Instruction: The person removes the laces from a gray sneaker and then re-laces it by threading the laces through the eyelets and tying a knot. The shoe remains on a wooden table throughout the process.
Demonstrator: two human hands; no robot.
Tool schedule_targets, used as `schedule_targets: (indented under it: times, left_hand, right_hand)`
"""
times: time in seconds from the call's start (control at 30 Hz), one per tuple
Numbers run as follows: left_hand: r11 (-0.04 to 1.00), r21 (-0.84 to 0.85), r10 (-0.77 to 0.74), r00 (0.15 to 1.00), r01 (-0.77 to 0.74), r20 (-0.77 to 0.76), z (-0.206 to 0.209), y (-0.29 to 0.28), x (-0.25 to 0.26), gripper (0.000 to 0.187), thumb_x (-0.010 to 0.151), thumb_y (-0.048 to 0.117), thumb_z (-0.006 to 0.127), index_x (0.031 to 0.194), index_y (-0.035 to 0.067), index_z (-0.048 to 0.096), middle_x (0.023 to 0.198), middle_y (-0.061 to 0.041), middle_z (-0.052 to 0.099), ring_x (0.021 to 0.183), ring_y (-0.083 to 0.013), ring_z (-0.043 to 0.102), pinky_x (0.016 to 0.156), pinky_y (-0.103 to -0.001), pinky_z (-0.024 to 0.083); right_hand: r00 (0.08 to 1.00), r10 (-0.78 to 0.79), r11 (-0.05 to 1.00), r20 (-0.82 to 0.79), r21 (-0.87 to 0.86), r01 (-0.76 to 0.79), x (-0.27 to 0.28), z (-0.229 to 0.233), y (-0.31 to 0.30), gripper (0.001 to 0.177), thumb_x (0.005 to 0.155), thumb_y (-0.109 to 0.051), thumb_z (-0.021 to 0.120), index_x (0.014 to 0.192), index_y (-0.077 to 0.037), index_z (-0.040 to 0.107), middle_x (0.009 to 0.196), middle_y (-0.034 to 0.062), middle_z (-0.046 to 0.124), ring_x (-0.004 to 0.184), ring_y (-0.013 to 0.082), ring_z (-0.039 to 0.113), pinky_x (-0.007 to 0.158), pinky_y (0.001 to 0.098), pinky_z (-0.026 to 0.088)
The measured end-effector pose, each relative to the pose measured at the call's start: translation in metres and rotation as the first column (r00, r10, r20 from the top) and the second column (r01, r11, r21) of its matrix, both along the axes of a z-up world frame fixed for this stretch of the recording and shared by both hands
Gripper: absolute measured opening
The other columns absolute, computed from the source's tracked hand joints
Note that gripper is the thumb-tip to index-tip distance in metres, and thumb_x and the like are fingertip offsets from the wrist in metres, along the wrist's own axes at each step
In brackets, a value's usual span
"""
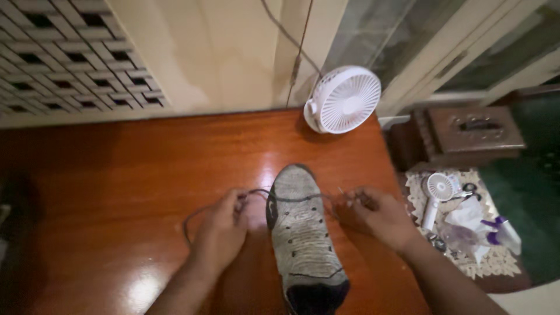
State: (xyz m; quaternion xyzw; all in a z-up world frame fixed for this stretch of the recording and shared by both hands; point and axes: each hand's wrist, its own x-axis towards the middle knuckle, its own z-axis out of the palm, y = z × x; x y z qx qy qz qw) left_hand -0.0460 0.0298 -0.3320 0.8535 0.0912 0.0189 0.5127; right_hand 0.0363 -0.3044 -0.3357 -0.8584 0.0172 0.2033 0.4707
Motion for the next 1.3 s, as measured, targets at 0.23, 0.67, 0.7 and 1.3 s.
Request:
schedule_targets:
  times: [0.23, 0.67, 0.7, 1.3]
  left_hand:
    - [0.936, 0.346, 0.006, 0.986, -0.064, 0.168, 0.001, -0.019, 0.006, 0.037, 0.083, 0.019, 0.073, 0.119, 0.011, 0.069, 0.125, -0.020, 0.060, 0.119, -0.0405, 0.054, 0.098, -0.052, 0.043]
    - [0.916, 0.393, -0.165, 0.969, 0.081, 0.184, 0.010, -0.050, 0.034, 0.019, 0.071, 0.022, 0.083, 0.087, 0.014, 0.076, 0.107, -0.002, 0.062, 0.111, -0.0274, 0.057, 0.091, -0.048, 0.045]
    - [0.922, 0.381, -0.156, 0.970, 0.075, 0.186, 0.009, -0.050, 0.034, 0.018, 0.071, 0.022, 0.084, 0.086, 0.014, 0.076, 0.107, -0.002, 0.062, 0.112, -0.0270, 0.057, 0.092, -0.048, 0.045]
    - [0.938, 0.321, -0.175, 0.979, 0.133, 0.107, 0.002, -0.047, 0.036, 0.012, 0.076, 0.019, 0.082, 0.085, 0.017, 0.075, 0.104, 0.002, 0.063, 0.109, -0.0206, 0.062, 0.099, -0.048, 0.042]
  right_hand:
    - [0.993, 0.080, 0.945, 0.083, -0.323, -0.049, 0.000, 0.020, 0.028, 0.037, 0.088, -0.019, 0.073, 0.124, -0.015, 0.070, 0.111, 0.0018, 0.072, 0.100, 0.0156, 0.068, 0.086, 0.0312, 0.054]
    - [0.813, 0.464, 0.879, 0.351, -0.299, -0.372, 0.009, 0.046, 0.073, 0.025, 0.083, -0.023, 0.078, 0.106, -0.012, 0.078, 0.096, 0.0039, 0.073, 0.081, 0.0165, 0.070, 0.069, 0.0304, 0.055]
    - [0.798, 0.485, 0.867, 0.357, -0.317, -0.384, 0.010, 0.045, 0.074, 0.024, 0.084, -0.024, 0.078, 0.105, -0.012, 0.078, 0.097, 0.0034, 0.073, 0.082, 0.0162, 0.070, 0.069, 0.0306, 0.056]
    - [0.837, 0.495, 0.860, 0.234, -0.268, -0.434, 0.016, 0.035, 0.066, 0.014, 0.093, -0.018, 0.067, 0.102, -0.006, 0.068, 0.096, 0.0050, 0.070, 0.080, 0.0153, 0.069, 0.068, 0.0327, 0.057]
